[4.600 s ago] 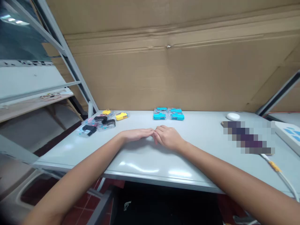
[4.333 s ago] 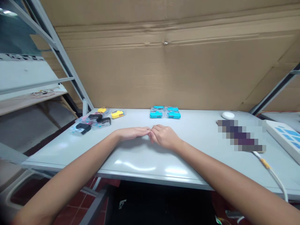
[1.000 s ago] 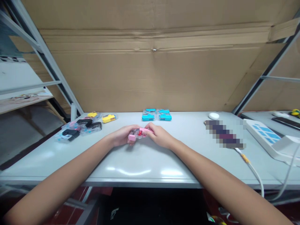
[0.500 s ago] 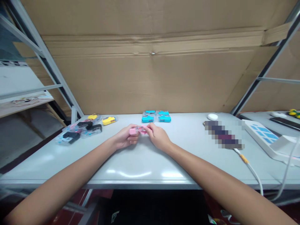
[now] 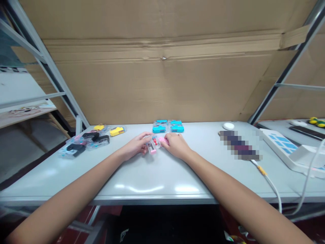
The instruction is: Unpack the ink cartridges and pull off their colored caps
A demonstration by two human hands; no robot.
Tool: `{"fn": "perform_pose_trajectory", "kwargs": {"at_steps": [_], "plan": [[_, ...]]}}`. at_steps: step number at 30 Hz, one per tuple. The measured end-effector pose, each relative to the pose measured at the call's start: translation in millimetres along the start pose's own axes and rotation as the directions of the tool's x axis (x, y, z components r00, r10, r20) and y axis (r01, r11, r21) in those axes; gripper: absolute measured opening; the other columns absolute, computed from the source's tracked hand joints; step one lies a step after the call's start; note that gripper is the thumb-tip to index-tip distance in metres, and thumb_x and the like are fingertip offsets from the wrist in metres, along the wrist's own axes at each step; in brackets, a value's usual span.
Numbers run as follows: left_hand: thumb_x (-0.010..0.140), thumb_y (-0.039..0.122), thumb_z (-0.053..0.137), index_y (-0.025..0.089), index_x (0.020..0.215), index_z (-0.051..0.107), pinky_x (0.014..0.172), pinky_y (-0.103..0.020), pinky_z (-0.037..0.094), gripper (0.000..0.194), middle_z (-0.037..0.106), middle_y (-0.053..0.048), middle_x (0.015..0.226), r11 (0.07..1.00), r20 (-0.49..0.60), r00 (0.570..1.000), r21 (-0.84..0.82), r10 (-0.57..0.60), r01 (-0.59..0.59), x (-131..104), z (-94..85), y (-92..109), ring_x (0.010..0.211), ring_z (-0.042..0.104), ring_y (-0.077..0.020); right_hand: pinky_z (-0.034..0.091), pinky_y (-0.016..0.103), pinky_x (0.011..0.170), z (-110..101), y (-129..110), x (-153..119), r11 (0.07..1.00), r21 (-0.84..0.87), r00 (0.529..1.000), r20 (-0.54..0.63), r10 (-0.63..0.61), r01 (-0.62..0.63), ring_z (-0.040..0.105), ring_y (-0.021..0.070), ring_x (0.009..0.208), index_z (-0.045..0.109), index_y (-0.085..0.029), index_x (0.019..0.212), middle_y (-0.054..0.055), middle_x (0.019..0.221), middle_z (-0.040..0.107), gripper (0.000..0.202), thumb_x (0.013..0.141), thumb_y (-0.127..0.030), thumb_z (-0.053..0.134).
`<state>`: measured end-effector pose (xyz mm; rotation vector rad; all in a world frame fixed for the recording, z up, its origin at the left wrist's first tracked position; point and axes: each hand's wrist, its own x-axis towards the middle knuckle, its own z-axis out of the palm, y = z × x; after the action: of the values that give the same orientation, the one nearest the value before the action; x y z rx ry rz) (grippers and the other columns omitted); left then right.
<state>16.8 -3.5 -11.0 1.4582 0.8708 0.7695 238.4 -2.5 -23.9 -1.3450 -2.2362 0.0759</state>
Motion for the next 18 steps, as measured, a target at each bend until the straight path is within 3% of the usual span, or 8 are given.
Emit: {"fn": "perform_pose_trajectory", "kwargs": {"at_steps": [6, 9, 11, 14, 16, 18], "plan": [[0.086, 0.053, 0.062, 0.021, 0.128, 0.052, 0.047, -0.02, 0.039, 0.053, 0.06, 0.001, 0.069, 0.969, -0.042, 0.997, 0.241, 0.07, -0.058, -1.9, -2.0, 1.0, 0.053, 0.053, -0.0117, 0.034, 0.039, 0.083, 1.1, 4.3, 0.2, 0.993, -0.117, 1.0, 0.006, -0.028, 0.028, 0.057, 0.0269, 0.089, 0.059, -0.019, 0.082, 0.012, 0.091, 0.066, 0.037, 0.097, -0.048, 0.041], [0.086, 0.051, 0.062, 0.022, 0.128, 0.054, 0.055, -0.023, 0.043, 0.051, 0.065, -0.001, 0.08, 0.927, -0.051, 0.99, 0.36, 0.132, -0.105, -3.7, 0.1, 1.8, 0.062, 0.058, -0.0148, 0.034, 0.039, 0.084, -1.2, 4.8, -0.9, 0.99, -0.135, 0.999, 0.006, -0.031, 0.032, 0.057, 0.0272, 0.093, 0.06, -0.019, 0.088, 0.012, 0.095, 0.066, 0.039, 0.098, -0.051, 0.039], [0.089, 0.051, 0.057, 0.024, 0.128, 0.057, 0.07, -0.027, 0.048, 0.047, 0.069, -0.005, 0.099, 0.822, -0.039, 0.973, 0.543, 0.227, -0.17, -6.0, 0.0, 3.1, 0.081, 0.063, -0.0195, 0.034, 0.036, 0.081, -3.4, 5.1, -1.4, 0.99, -0.133, 0.999, 0.018, -0.034, 0.036, 0.057, 0.0255, 0.09, 0.059, -0.019, 0.087, 0.011, 0.095, 0.066, 0.039, 0.098, -0.051, 0.04], [0.095, 0.052, 0.045, 0.025, 0.128, 0.058, 0.089, -0.034, 0.047, 0.045, 0.064, -0.008, 0.123, 0.559, 0.011, 0.951, 0.807, 0.31, -0.192, -8.7, -4.7, 4.1, 0.106, 0.06, -0.0253, 0.033, 0.034, 0.079, -6.3, 5.9, -1.5, 0.991, -0.126, 0.999, 0.032, -0.032, 0.036, 0.058, 0.0233, 0.084, 0.059, -0.02, 0.084, 0.009, 0.09, 0.067, 0.039, 0.098, -0.051, 0.04], [0.096, 0.052, 0.041, 0.024, 0.127, 0.06, 0.093, -0.036, 0.046, 0.045, 0.064, -0.009, 0.123, 0.479, 0.017, 0.955, 0.863, 0.297, -0.164, -8.9, -9.6, 2.7, 0.109, 0.06, -0.0265, 0.032, 0.033, 0.078, -7.5, 6.3, -1.3, 0.992, -0.119, 0.999, 0.033, -0.027, 0.03, 0.057, 0.0222, 0.08, 0.058, -0.019, 0.081, 0.008, 0.087, 0.067, 0.039, 0.097, -0.051, 0.041], [0.096, 0.05, 0.041, 0.023, 0.122, 0.063, 0.095, -0.037, 0.045, 0.044, 0.065, -0.01, 0.117, 0.456, 0.023, 0.958, 0.876, 0.285, -0.156, -7.7, -14.2, -0.1, 0.107, 0.06, -0.0267, 0.031, 0.033, 0.076, -8.4, 6.4, -1.0, 0.994, -0.105, 0.999, 0.031, -0.021, 0.024, 0.056, 0.0211, 0.076, 0.057, -0.019, 0.078, 0.007, 0.084, 0.067, 0.039, 0.096, -0.051, 0.043]]}}
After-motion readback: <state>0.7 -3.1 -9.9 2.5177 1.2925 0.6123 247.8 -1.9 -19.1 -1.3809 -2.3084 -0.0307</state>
